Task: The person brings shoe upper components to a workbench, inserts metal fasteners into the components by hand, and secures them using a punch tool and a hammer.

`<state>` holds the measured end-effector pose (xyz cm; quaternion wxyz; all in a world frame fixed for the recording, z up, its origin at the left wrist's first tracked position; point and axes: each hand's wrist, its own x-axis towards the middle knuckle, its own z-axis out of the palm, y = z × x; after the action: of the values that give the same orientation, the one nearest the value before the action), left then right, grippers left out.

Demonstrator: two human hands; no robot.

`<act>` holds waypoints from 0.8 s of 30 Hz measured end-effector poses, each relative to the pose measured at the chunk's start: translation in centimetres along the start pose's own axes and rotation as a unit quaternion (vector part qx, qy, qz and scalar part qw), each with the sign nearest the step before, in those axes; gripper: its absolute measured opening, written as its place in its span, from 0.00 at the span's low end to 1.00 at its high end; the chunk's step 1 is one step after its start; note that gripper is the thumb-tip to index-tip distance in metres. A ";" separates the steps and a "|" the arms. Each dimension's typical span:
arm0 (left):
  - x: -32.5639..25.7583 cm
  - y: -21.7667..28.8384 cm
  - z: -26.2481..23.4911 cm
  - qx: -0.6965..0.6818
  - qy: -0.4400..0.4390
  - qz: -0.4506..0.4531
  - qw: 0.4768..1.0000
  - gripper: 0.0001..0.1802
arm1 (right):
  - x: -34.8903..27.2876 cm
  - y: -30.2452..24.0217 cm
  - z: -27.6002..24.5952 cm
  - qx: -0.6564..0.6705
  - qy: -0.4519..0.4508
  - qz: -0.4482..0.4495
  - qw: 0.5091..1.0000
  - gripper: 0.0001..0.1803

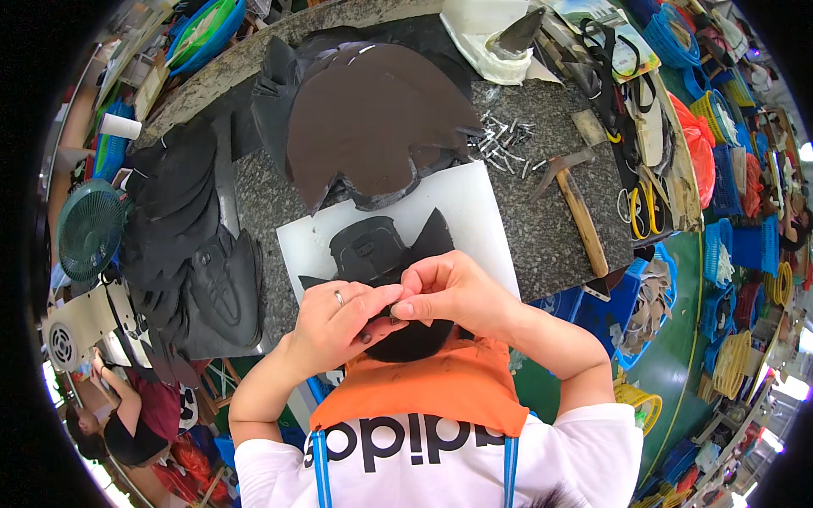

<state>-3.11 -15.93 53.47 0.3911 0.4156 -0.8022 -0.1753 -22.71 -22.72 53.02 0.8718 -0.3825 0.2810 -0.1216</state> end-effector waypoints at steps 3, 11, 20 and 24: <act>-0.8 -0.2 0.2 0.005 0.002 -0.014 1.000 0.20 | 0.1 0.6 0.4 0.024 0.016 -0.021 0.999 0.07; -2.3 -0.2 -1.0 0.014 -0.018 0.001 1.000 0.15 | 0.4 2.3 1.4 0.046 -0.009 -0.058 0.997 0.06; -2.4 -2.7 0.4 0.203 0.010 -0.284 0.937 0.30 | 1.6 4.5 1.2 -0.298 0.190 -0.248 0.902 0.05; -2.8 -2.9 0.2 0.028 0.003 -0.408 0.912 0.22 | 1.8 4.8 1.0 -0.271 0.177 -0.267 0.908 0.06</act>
<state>-0.80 -15.43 50.24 0.2755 0.7184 -0.5661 -0.2960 -20.67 -19.66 49.36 0.6054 -0.6369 0.3400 -0.3351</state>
